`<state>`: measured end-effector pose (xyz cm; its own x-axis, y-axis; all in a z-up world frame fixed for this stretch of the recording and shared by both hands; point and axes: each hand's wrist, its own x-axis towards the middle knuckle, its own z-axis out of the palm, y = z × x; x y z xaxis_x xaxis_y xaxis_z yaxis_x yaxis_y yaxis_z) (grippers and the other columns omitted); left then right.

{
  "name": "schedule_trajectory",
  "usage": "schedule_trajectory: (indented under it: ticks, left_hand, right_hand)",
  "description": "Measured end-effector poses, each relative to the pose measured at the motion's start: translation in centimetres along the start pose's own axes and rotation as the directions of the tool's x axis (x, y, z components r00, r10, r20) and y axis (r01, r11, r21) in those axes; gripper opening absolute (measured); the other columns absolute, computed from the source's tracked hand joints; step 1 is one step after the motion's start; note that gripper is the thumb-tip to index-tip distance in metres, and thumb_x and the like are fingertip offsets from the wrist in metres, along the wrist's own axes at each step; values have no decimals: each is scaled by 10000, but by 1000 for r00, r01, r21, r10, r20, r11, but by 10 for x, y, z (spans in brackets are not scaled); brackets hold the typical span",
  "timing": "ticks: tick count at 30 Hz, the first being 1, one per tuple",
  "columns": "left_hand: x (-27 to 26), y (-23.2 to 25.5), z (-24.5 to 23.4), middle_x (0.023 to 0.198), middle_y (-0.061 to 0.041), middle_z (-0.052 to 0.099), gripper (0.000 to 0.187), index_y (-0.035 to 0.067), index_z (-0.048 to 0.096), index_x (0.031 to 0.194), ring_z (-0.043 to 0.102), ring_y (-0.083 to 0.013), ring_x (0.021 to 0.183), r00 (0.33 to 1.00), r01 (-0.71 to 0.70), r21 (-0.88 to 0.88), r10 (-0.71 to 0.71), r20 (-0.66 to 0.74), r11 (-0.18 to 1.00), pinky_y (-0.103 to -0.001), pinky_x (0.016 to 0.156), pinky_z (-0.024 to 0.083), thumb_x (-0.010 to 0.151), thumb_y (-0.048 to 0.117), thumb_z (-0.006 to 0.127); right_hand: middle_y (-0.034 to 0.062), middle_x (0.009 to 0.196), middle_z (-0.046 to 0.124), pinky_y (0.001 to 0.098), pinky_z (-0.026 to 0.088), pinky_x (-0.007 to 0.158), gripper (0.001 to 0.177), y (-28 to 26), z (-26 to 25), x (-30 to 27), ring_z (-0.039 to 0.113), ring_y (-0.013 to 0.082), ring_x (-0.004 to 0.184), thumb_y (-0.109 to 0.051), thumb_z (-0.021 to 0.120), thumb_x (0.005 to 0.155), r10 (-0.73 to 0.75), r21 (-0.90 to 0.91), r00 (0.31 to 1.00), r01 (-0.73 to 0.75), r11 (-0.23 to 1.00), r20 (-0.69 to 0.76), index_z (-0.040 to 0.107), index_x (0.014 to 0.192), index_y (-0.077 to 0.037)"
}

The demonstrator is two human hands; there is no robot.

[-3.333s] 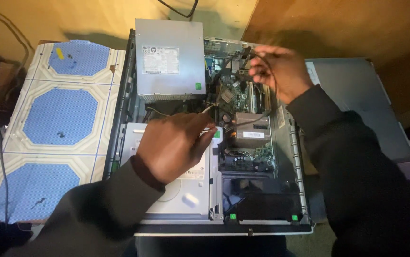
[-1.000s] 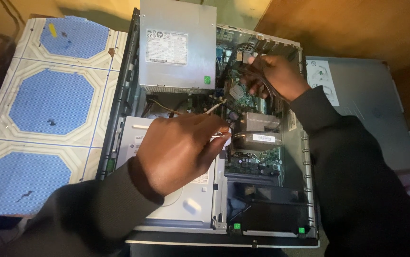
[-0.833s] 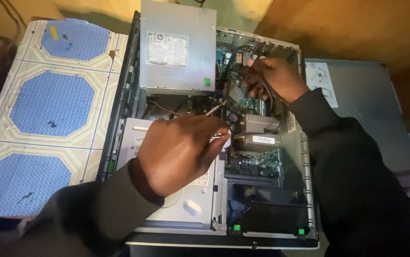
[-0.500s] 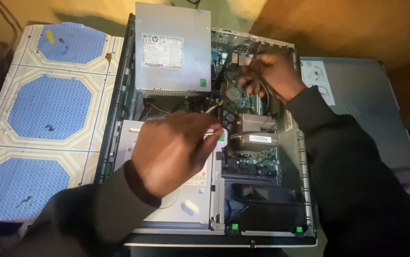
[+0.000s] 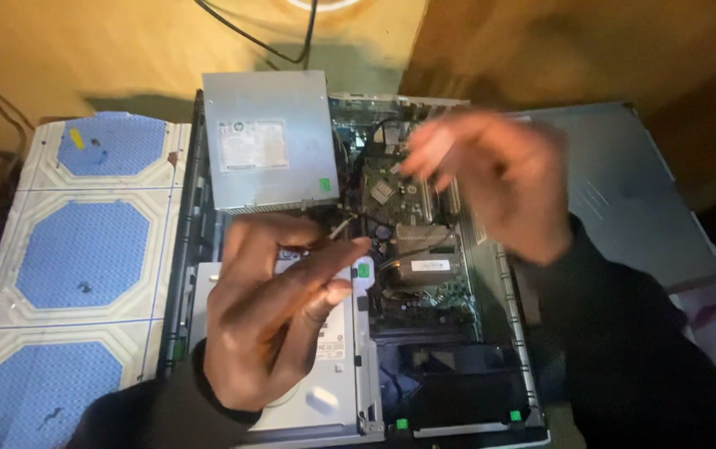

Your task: Repairing and disassembling a desktop computer to inspect and manage internal components like the power supply.

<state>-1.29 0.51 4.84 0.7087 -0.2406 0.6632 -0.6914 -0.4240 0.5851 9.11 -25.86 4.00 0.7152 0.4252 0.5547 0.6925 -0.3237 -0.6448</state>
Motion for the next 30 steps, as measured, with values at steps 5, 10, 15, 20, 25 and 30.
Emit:
schedule_trajectory:
  ticks: [5,10,15,20,25,30]
  left_hand:
    - [-16,-7,3,1082,-131,629,377,28,703,1266,671,-152,907,999,36,-245,-24,49,969,-260,727,563,900,1,790]
    - [-19,-12,1,1144,-125,673,370,38,706,1266,745,-144,934,1000,30,-284,-29,4,959,-222,760,626,918,-25,814]
    - [-7,-11,9,1065,-141,737,221,-10,714,1153,739,-212,935,987,143,11,-142,-72,990,-325,779,591,939,-11,767]
    - [-4,-20,15,859,-125,742,141,9,763,1019,696,-218,656,966,184,65,-193,170,981,-360,564,550,904,90,765]
    - [-14,-26,22,798,-73,740,109,54,755,943,680,-194,602,895,131,-45,-98,435,990,-348,542,543,960,156,718]
    - [-9,-16,20,729,-77,685,140,37,721,962,668,-255,640,848,-12,-91,58,526,996,-394,516,504,913,166,744]
  right_hand:
    - [108,1173,702,326,615,919,368,-71,31,-2,710,184,1065,-168,714,991,-129,230,905,35,973,405,603,1312,-26]
    - [73,1115,715,287,617,817,360,-45,35,-21,728,136,966,-135,717,983,12,176,891,-103,979,454,623,1315,-34]
    - [34,1005,764,186,565,540,171,-15,2,-19,745,60,735,-158,703,1003,31,378,975,-114,919,219,638,1134,-69]
    - [47,980,712,229,498,588,144,4,-6,-12,626,79,717,-147,690,1031,163,-85,979,-154,984,120,647,1139,-61]
    - [55,1039,708,253,595,651,124,29,18,-12,693,116,851,-154,643,1038,161,-273,949,-85,958,270,652,1138,-82]
    - [101,967,717,385,551,713,169,23,30,-10,707,208,845,-182,640,1001,205,-397,915,-55,916,347,616,1076,-33]
